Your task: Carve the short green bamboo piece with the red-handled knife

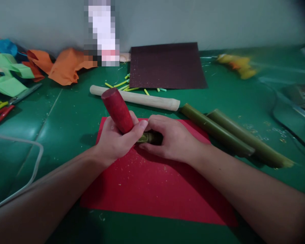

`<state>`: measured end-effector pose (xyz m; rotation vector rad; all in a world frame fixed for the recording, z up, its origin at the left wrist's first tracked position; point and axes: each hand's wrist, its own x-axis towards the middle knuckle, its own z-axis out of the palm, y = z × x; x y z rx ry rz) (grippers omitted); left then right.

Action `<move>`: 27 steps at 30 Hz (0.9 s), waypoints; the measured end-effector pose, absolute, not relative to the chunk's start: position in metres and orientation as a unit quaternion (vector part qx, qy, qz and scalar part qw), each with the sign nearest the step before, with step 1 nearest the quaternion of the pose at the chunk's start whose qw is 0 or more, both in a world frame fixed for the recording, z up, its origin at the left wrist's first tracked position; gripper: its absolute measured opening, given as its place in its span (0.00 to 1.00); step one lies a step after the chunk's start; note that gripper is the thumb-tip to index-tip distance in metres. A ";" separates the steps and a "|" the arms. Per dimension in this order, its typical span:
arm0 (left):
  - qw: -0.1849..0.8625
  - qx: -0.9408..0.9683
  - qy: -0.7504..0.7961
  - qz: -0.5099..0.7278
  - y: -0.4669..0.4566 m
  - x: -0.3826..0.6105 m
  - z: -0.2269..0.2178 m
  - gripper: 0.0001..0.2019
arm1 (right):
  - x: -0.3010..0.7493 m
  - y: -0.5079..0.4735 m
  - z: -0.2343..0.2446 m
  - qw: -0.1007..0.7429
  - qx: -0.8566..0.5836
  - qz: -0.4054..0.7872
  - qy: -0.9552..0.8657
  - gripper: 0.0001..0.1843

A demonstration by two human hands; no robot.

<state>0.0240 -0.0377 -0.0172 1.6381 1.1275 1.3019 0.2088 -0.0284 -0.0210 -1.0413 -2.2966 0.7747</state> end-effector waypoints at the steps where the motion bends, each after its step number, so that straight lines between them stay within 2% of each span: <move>1: 0.372 0.639 0.443 0.507 -0.038 0.024 -0.017 0.16 | 0.209 -0.028 -0.021 0.245 -0.381 0.285 -0.845 0.09; 27: 0.387 0.641 0.442 0.493 -0.038 0.024 -0.016 0.16 | 0.209 -0.031 -0.017 0.233 -0.399 0.295 -0.836 0.09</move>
